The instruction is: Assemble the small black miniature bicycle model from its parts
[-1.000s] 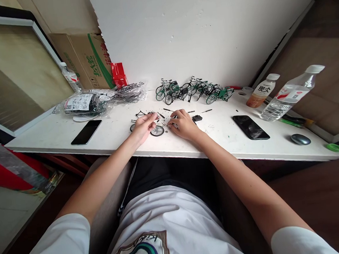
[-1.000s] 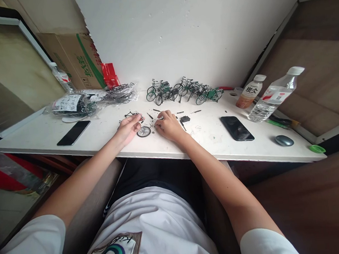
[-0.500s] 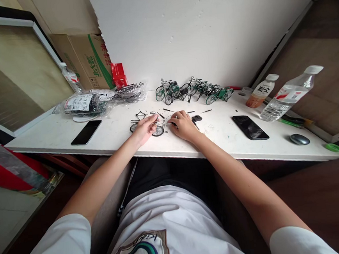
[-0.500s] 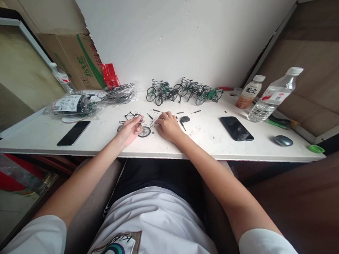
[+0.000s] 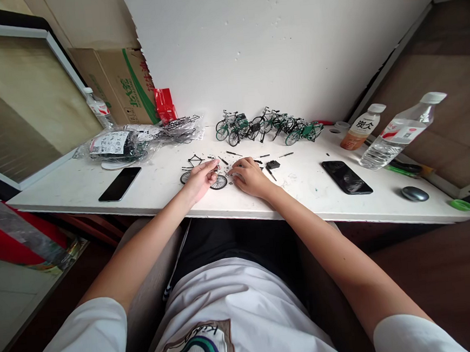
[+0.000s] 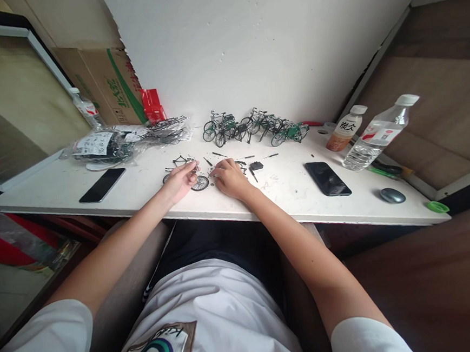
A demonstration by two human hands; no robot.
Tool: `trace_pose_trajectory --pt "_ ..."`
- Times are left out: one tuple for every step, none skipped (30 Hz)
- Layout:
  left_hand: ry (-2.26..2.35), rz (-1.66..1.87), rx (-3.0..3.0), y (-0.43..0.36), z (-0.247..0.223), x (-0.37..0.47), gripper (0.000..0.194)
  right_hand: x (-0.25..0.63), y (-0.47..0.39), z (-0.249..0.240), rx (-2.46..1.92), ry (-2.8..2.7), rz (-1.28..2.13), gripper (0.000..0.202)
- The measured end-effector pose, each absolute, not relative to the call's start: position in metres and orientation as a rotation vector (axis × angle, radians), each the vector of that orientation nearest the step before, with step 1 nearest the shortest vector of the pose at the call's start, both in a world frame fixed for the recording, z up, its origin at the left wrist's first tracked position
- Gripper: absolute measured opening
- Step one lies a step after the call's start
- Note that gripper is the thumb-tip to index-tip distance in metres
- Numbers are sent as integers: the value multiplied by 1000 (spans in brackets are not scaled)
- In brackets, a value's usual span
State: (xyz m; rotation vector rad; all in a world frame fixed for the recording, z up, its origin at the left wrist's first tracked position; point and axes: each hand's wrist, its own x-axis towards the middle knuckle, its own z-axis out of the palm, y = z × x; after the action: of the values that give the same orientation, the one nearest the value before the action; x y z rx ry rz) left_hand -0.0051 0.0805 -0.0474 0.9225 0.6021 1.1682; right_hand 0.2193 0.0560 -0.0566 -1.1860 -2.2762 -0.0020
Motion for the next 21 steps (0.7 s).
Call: trace_pose_trajectory --pt "610 1180 929 81 -48 -4 42 219 56 -57 -1186 -2269 -1 35" --pt "620 1193 939 81 -49 -4 41 220 57 -57 -1188 -2258 -1 34" --pt "633 1206 953 81 -50 -3 41 220 57 -57 -1191 -2244 -2 33" --pt "650 1216 971 81 -51 -3 41 220 57 -57 -1195 -2229 -1 32" --pt "671 1224 994 82 -52 -2 42 221 58 -57 -1201 -2215 1 32" --pt "696 1229 1019 82 -53 -2 43 221 58 -56 -1208 -2204 5 32" --pt "724 1234 1043 82 -53 -3 45 221 58 -56 -1215 -2196 11 32" --pt "753 1241 1062 82 -54 -3 46 221 58 -56 -1221 -2191 18 32" --pt "782 1248 1076 83 -54 -4 46 222 58 -56 -1226 -2188 24 32" --pt "807 1257 1082 83 -53 -4 47 222 58 -56 -1229 -2186 27 31" --pt "827 1266 1081 83 -53 -5 46 222 57 -56 -1232 -2184 27 31" --pt "839 1271 1075 83 -53 -6 46 221 57 -55 -1235 -2180 23 31" --pt "842 1274 1069 83 -52 -6 45 221 56 -54 -1238 -2174 16 30" --pt "839 1274 1064 83 -52 -6 45 220 56 -53 -1242 -2166 10 29" --pt "831 1275 1060 83 -51 -6 44 218 56 -52 -1246 -2157 7 28" --pt "825 1278 1056 82 -51 -6 44 216 57 -50 -1251 -2148 11 27" --pt "823 1283 1051 82 -51 -5 44 213 58 -47 -1256 -2142 23 27" --pt "825 1290 1046 81 -51 -5 44 209 61 -45 -1262 -2143 43 26" --pt "829 1298 1041 81 -50 -5 45 205 66 -43 -1266 -2154 70 25" --pt "834 1306 1034 81 -50 -4 45 201 71 -41 -1269 -2181 90 24" --pt "837 1311 1027 81 -50 -4 45 196 78 -39 -1276 -2214 98 23"
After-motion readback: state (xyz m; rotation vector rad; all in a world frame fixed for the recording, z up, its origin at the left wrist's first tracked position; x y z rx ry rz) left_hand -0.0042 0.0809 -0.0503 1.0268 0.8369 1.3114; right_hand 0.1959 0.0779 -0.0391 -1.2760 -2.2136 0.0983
